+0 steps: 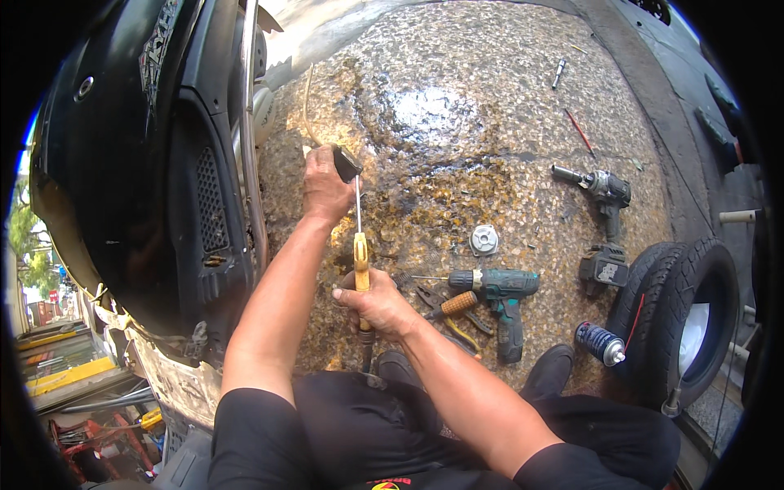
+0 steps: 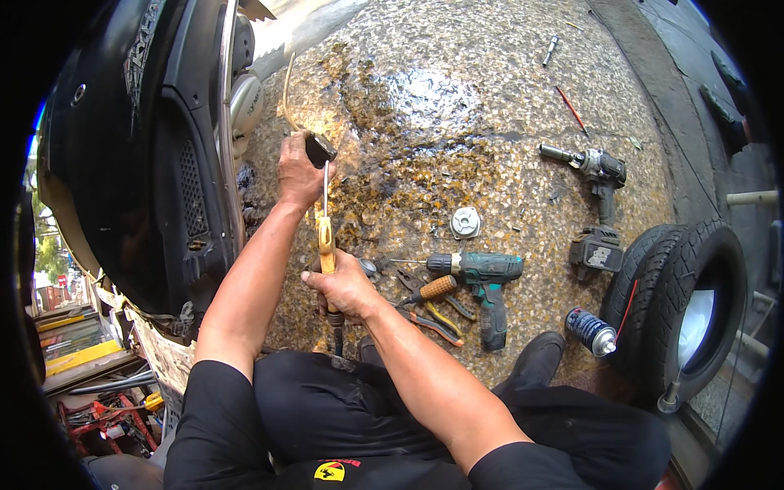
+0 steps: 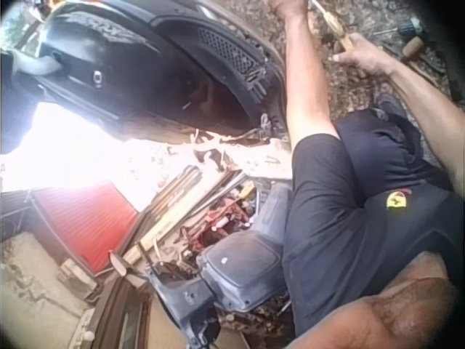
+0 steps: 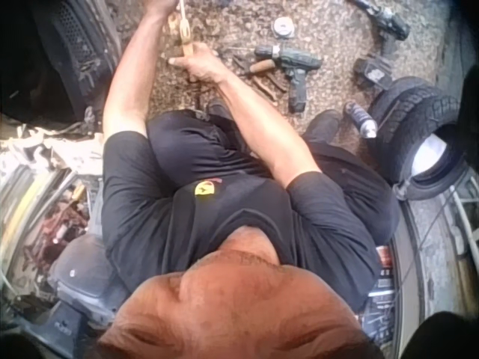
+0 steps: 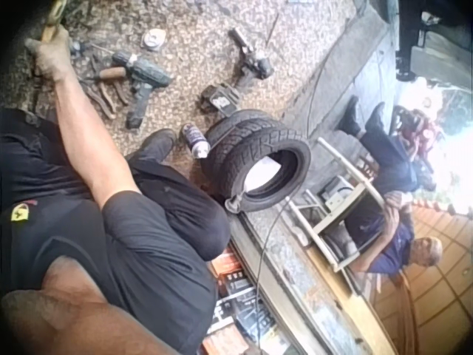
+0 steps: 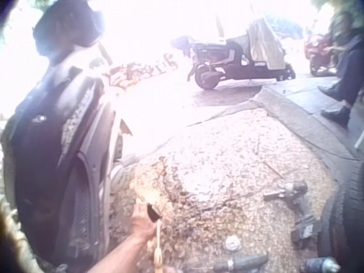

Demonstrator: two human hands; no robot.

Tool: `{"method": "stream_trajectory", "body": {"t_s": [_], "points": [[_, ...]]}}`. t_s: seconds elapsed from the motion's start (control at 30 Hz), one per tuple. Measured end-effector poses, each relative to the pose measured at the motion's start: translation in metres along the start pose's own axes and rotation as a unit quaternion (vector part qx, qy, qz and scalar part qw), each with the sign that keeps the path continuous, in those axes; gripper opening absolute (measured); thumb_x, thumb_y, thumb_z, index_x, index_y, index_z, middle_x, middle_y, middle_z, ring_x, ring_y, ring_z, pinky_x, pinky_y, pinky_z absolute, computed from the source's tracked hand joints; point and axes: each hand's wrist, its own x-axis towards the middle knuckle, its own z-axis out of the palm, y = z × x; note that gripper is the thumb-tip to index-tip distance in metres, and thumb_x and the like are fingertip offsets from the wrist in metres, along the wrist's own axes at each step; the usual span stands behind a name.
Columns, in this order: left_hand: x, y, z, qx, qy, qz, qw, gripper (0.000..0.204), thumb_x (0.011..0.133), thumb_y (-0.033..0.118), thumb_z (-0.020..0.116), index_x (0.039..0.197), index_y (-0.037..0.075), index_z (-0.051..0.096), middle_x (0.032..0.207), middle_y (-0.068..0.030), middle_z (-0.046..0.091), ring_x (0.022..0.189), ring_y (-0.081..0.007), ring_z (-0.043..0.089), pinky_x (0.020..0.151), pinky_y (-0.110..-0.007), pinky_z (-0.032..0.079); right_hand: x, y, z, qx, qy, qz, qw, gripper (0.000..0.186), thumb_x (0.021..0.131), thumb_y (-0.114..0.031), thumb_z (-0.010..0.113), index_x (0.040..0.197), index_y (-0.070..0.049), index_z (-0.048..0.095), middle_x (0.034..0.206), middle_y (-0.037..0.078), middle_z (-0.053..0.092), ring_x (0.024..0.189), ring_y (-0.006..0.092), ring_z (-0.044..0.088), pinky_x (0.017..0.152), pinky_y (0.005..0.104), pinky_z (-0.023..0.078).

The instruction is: The person cleans a scooter carburetor with spray cleaner, then uses a screwdriver and brush to remove debris from its internal passages. The person reassembles the carburetor and installs it back into the scooter.

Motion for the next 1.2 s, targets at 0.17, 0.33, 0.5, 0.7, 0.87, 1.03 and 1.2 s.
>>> {"method": "stream_trajectory", "body": {"t_s": [0.17,0.33,0.5,0.7,0.87,1.03,1.2], "points": [[-0.008,0.0,-0.005,0.017,-0.044,0.044,0.998,0.067,0.066,0.012,0.079,0.126,0.007,0.05,0.118,-0.0197,0.052,0.108,-0.0391,0.057,0.092,-0.045,0.051,0.0,-0.006,0.002,-0.018,0.012,0.029,0.999,0.017,0.087,-0.008,0.068,0.085,-0.002,0.052,0.063,0.004,0.053,0.044,0.0137,0.052,0.04,0.0299,0.046],[-0.014,0.0,-0.004,0.036,-0.042,0.107,0.993,0.066,0.064,0.006,0.08,0.124,0.011,0.053,0.121,-0.0142,0.052,0.113,-0.0376,0.054,0.093,-0.044,0.05,0.001,-0.004,0.002,-0.001,-0.02,0.032,0.999,0.021,0.086,-0.008,0.069,0.097,-0.002,0.051,0.071,0.003,0.053,0.048,0.0128,0.053,0.04,0.0299,0.046],[-0.02,-0.008,-0.006,0.088,-0.061,0.116,0.987,0.058,0.07,0.009,0.075,0.125,0.014,0.056,0.126,-0.0147,0.054,0.118,-0.0385,0.051,0.097,-0.046,0.048,-0.003,0.013,0.0,0.0,-0.032,-0.009,0.999,0.034,0.086,-0.008,0.07,0.112,-0.001,0.049,0.075,0.003,0.052,0.052,0.0122,0.053,0.041,0.0294,0.044],[-0.032,-0.011,-0.006,0.085,-0.074,0.085,0.99,0.054,0.071,0.011,0.075,0.122,0.016,0.058,0.124,-0.0134,0.055,0.116,-0.0373,0.053,0.095,-0.045,0.048,-0.009,0.025,-0.006,0.029,-0.041,0.027,0.998,0.029,0.085,-0.007,0.07,0.103,-0.001,0.049,0.071,0.004,0.052,0.051,0.0128,0.052,0.042,0.0307,0.043],[-0.034,-0.008,-0.011,0.093,-0.101,0.066,0.988,0.06,0.067,0.011,0.077,0.123,0.017,0.056,0.126,-0.0126,0.053,0.116,-0.0372,0.052,0.095,-0.046,0.049,-0.018,0.047,-0.008,0.006,-0.024,0.029,0.999,0.029,0.084,-0.005,0.07,0.102,-0.002,0.048,0.079,0.006,0.057,0.056,0.0132,0.054,0.048,0.0298,0.046],[-0.035,0.001,-0.013,0.151,-0.182,-0.031,0.971,0.068,0.07,0.016,0.08,0.13,0.013,0.048,0.129,-0.0163,0.05,0.121,-0.0364,0.05,0.099,-0.045,0.049,-0.058,0.096,-0.016,0.115,0.033,0.087,0.989,0.041,0.083,0.002,0.066,0.116,-0.003,0.043,0.088,0.009,0.056,0.066,0.016,0.057,0.054,0.0313,0.049],[-0.047,-0.001,-0.01,0.242,-0.283,-0.123,0.92,0.07,0.074,0.024,0.082,0.132,0.008,0.046,0.125,-0.0174,0.051,0.119,-0.0354,0.054,0.096,-0.045,0.051,-0.064,0.121,-0.029,0.156,0.036,0.131,0.978,0.047,0.08,0.005,0.066,0.121,-0.002,0.044,0.095,0.011,0.059,0.075,0.0179,0.06,0.06,0.0314,0.051]]}}
